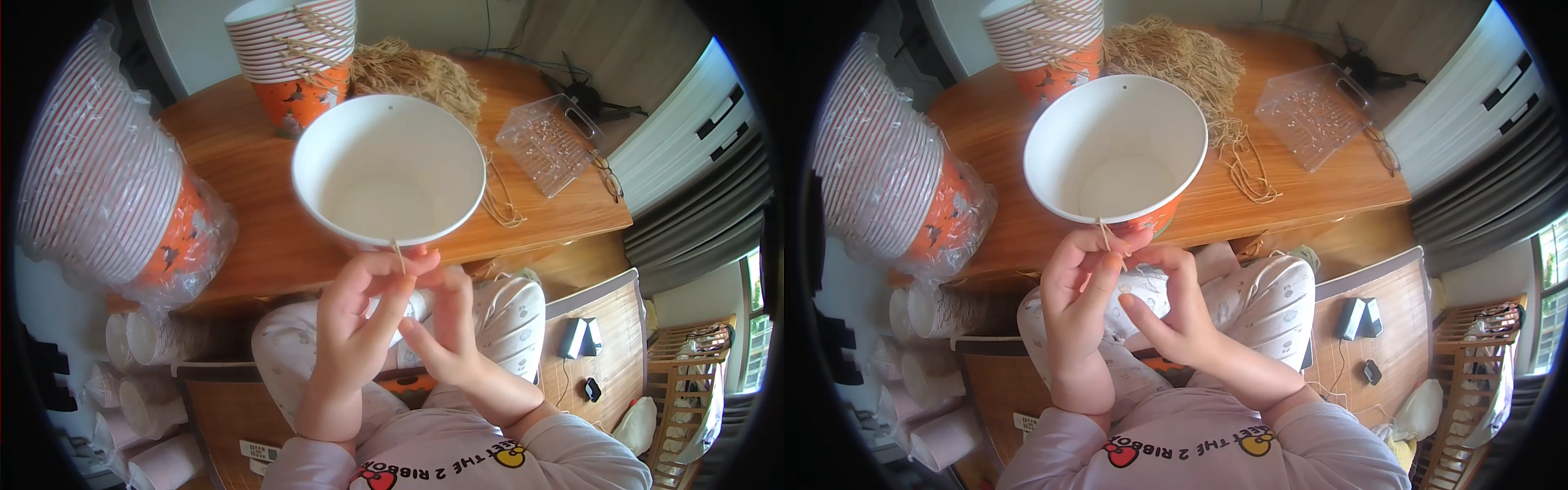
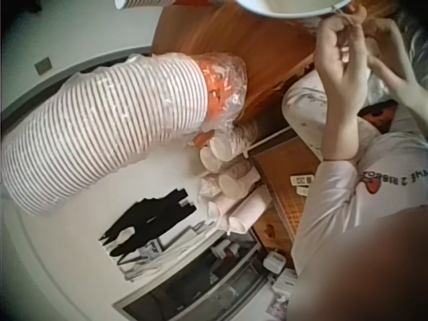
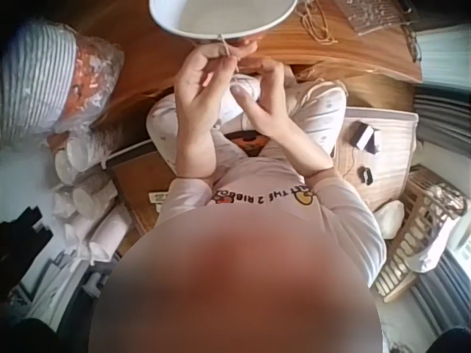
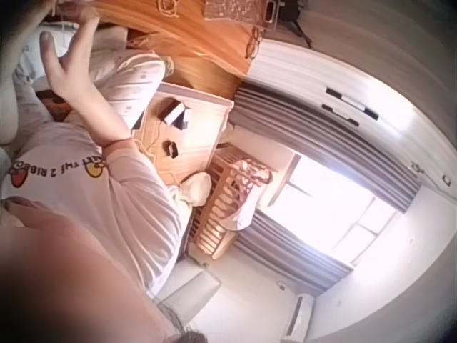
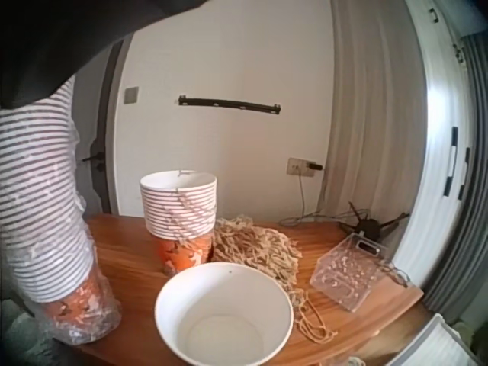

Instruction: Threading twine handles through pre-punched holes in paper buckets for final assembly.

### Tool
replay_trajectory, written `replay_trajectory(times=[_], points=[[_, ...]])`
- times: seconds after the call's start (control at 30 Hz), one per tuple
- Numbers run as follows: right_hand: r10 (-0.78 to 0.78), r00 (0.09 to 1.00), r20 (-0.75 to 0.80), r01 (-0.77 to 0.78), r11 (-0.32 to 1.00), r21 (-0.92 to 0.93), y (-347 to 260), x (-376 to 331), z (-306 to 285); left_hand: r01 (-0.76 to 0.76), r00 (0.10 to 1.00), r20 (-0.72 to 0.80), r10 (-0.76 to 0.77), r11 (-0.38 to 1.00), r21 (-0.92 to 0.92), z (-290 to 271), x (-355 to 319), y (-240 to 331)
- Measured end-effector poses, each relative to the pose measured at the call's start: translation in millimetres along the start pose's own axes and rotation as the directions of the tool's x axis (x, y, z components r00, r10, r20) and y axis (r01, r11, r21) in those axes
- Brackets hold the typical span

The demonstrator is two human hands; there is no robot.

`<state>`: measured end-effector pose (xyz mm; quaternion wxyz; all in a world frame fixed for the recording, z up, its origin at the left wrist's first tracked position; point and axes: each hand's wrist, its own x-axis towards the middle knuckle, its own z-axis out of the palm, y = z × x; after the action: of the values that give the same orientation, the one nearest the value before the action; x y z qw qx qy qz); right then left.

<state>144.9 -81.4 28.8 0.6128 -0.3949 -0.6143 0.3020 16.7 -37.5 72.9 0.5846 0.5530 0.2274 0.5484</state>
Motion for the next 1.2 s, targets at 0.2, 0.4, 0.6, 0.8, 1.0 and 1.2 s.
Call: replay_trajectory(times=[0.2,0.4,0.6,0.8,1.0,1.2], points=[[0.059,0.993,0.099,-0.066,0.996,0.068,-2,5,-7,0.026,1.000,-0.009,-0.026,1.000,0.009,4,-2,3],[0.138,0.990,0.038,-0.136,0.989,-0.054,-5,10,-6,-0.003,1.000,-0.005,0.004,0.996,0.085,4,-2,0],[0.086,0.996,0.037,-0.092,0.974,0.207,-4,11,-11,-0.043,0.998,-0.029,0.048,0.987,0.156,3,-3,0],[0.313,0.919,0.238,-0.393,0.763,0.513,-17,4,-13,-0.023,0.998,-0.049,0.036,0.971,0.238,1,-4,-1],[0.175,0.981,0.088,-0.189,0.962,0.196,-31,2,-21,-0.190,0.972,-0.034,0.234,0.856,0.481,-4,2,0],[-0.136,0.986,0.096,0.156,0.955,-0.252,-40,7,-21,-0.064,0.995,-0.052,0.081,0.959,0.277,-7,-2,-7]])
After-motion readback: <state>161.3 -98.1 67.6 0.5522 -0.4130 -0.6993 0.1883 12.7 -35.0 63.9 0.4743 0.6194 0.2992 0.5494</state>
